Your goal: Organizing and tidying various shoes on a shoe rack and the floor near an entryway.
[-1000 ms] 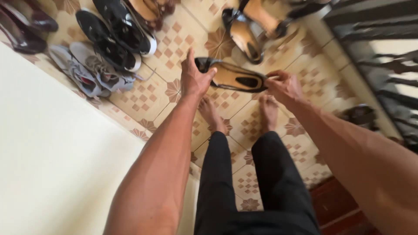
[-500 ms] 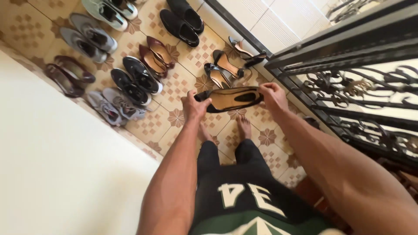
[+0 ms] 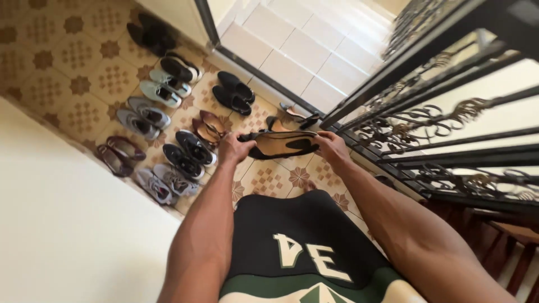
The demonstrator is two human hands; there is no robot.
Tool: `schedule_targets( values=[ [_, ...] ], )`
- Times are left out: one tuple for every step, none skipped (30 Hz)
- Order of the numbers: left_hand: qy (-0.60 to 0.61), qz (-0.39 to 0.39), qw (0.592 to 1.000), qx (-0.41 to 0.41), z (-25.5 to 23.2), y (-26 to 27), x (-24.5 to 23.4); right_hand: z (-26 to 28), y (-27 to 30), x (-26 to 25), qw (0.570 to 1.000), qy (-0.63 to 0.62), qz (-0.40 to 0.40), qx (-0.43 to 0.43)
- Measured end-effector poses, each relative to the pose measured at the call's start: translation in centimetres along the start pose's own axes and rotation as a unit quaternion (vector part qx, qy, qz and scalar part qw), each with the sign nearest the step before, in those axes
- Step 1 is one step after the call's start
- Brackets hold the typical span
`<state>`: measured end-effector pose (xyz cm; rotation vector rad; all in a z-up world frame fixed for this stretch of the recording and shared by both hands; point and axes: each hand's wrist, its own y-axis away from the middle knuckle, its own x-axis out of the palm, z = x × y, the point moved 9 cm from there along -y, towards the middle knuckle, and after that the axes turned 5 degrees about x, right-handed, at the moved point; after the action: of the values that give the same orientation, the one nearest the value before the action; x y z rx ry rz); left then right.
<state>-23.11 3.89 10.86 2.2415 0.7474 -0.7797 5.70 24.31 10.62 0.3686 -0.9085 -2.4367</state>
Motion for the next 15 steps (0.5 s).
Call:
schedule_targets(
  values=[
    [-0.001,0.0,1.0,0.009,-0.7,0.2,-0.3,0.6,1.1,-0.6,1.0,-0.004,-0.005,-0.006],
    [-0.013,0.008,1.0,0.018,-1.5,-0.2,-0.6,1.5,1.7,-0.9,1.0,0.021,-0.004,-0.008],
    [-0.025,0.016,0.999,0.026,-2.4,-0.5,-0.9,2.3,2.2,-1.3,0.999,0.046,-0.004,-0.01],
    [-0.025,0.014,0.999,0.035,-3.5,-0.9,-1.1,3.3,3.2,-1.6,0.999,0.043,-0.008,-0.017],
    [-0.027,0.006,0.998,0.052,-4.6,-1.3,-1.4,4.2,4.1,-2.0,0.999,0.03,-0.01,-0.02],
    [-0.029,0.002,0.998,0.063,-5.2,-1.1,-1.3,4.3,5.2,-2.3,1.0,0.019,-0.01,-0.017],
    [-0.031,0.003,0.997,0.066,-5.3,-1.0,-0.5,4.0,5.2,-3.2,1.0,0.016,-0.012,-0.018],
    [-0.029,-0.003,0.996,0.084,-6.1,-1.5,0.1,4.1,5.1,-4.3,0.998,0.04,-0.035,-0.035],
    [-0.027,-0.01,0.994,0.103,-6.8,-2.0,0.7,4.2,4.9,-5.5,0.995,0.064,-0.059,-0.051],
    [-0.029,-0.006,0.994,0.107,-7.5,-1.7,1.4,4.3,5.8,-6.4,0.995,0.06,-0.063,-0.05],
    [-0.025,-0.003,0.993,0.113,-8.1,-1.4,2.2,4.3,6.6,-7.4,0.995,0.039,-0.077,-0.047],
    [-0.022,-0.002,0.993,0.117,-8.7,-1.4,2.7,4.4,7.1,-8.2,0.995,0.019,-0.086,-0.045],
    [-0.024,-0.002,0.993,0.119,-10.3,-0.2,2.6,4.3,7.6,-9.2,0.995,0.016,-0.087,-0.045],
    [-0.016,0.025,0.995,0.1,-11.4,1.1,2.9,4.0,8.3,-10.2,0.994,0.018,-0.095,-0.055],
    [-0.008,0.051,0.995,0.081,-12.5,2.4,3.2,3.8,8.9,-11.2,0.992,0.02,-0.102,-0.064]
  ],
)
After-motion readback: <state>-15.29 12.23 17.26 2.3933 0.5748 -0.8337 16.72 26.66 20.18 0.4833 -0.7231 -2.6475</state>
